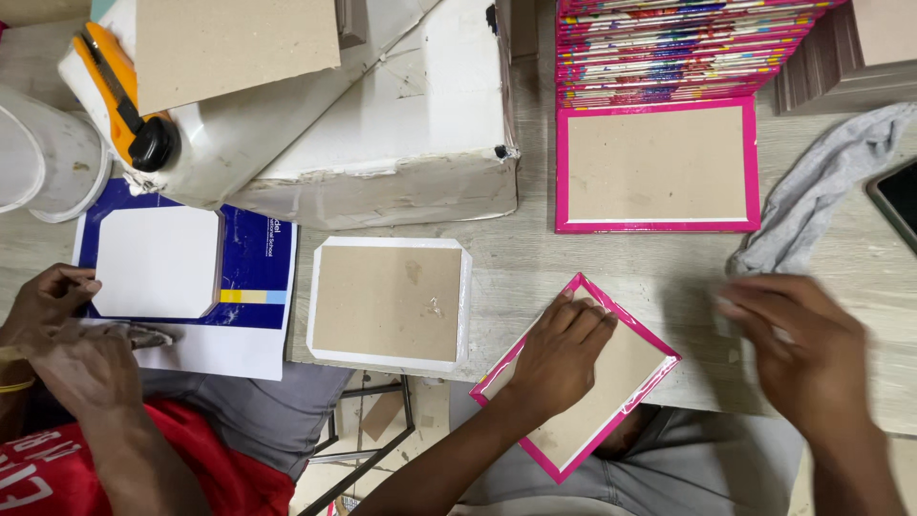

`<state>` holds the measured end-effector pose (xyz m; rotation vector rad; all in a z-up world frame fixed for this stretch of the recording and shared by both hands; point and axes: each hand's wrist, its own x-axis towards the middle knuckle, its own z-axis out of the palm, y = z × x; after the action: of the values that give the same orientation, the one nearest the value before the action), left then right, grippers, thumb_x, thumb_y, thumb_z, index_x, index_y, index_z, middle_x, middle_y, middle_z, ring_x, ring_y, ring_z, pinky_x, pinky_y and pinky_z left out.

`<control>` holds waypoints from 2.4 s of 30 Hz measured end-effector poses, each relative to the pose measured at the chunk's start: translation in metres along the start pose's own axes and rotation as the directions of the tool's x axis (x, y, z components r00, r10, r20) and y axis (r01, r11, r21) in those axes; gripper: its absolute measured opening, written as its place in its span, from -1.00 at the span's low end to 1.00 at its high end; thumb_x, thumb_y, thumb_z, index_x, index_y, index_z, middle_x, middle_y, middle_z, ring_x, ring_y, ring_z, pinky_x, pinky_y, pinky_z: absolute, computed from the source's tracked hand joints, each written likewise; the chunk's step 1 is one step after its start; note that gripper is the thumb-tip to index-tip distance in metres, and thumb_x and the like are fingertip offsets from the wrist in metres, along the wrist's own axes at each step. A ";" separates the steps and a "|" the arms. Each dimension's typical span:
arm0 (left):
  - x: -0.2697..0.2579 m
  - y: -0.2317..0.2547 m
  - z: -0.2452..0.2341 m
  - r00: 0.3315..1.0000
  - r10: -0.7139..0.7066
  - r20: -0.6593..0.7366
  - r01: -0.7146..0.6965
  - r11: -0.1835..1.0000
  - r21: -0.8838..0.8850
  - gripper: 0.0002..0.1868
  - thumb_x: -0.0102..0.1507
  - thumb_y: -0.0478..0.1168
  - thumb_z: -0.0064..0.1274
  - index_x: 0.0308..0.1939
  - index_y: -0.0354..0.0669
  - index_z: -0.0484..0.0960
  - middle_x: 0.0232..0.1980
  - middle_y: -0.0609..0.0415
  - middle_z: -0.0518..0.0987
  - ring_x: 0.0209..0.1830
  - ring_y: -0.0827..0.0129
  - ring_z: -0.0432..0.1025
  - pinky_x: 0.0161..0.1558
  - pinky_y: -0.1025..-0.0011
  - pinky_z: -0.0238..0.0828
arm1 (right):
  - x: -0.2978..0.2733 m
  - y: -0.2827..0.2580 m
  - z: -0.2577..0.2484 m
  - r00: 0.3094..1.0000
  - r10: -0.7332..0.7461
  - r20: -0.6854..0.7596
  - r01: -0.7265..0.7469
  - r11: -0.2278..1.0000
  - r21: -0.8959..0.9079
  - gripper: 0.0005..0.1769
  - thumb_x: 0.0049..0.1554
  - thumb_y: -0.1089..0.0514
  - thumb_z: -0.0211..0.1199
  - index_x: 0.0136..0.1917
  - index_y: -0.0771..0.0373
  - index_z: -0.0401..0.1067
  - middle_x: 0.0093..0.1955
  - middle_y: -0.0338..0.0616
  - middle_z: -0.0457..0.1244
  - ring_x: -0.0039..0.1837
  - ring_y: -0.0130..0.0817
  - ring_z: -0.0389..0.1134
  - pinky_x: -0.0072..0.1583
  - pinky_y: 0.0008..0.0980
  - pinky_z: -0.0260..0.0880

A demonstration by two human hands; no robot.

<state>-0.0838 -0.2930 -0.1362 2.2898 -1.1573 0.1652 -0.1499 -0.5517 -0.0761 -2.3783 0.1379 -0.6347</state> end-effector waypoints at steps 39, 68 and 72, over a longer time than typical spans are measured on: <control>0.002 -0.005 -0.007 0.972 -0.093 -0.218 0.044 0.975 -0.219 -0.54 0.03 -0.60 -0.09 -0.05 -0.39 0.74 -0.11 -0.06 0.53 -0.01 -0.07 0.42 0.52 -0.03 0.42 | 0.043 -0.012 0.155 0.813 -0.133 0.567 0.249 0.960 -0.131 -0.68 -0.06 0.29 0.31 -0.05 0.00 0.67 -0.03 -0.34 0.38 -0.01 -0.21 0.45 -0.17 -0.18 0.43; 0.004 0.007 -0.004 0.903 -0.330 -0.273 0.347 0.938 0.015 -0.70 0.40 -0.21 0.01 0.16 -0.26 0.57 0.10 -0.09 0.52 0.05 -0.02 0.37 0.05 0.03 0.27 | -0.012 -0.037 0.031 0.470 0.697 0.541 -0.453 0.717 -0.530 -0.30 0.25 -0.57 -0.06 -0.01 -0.02 0.58 -0.01 -0.23 0.53 0.13 -0.17 0.53 0.10 -0.25 0.41; 0.007 0.010 -0.015 0.893 -0.371 -0.257 0.366 0.928 -0.066 -0.57 0.51 0.05 -0.11 0.21 -0.21 0.59 0.11 -0.03 0.54 0.10 0.02 0.36 0.14 0.03 0.26 | -0.031 -0.008 0.028 0.577 0.451 0.681 -0.557 0.827 -0.076 -0.46 0.30 -0.20 0.33 -0.35 0.17 0.39 -0.33 -0.28 0.20 -0.22 -0.43 0.19 -0.09 -0.39 0.17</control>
<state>-0.0847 -0.2945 -0.1169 2.3387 -0.5729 0.3046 -0.1648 -0.5213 -0.1020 -2.1117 0.4167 0.5053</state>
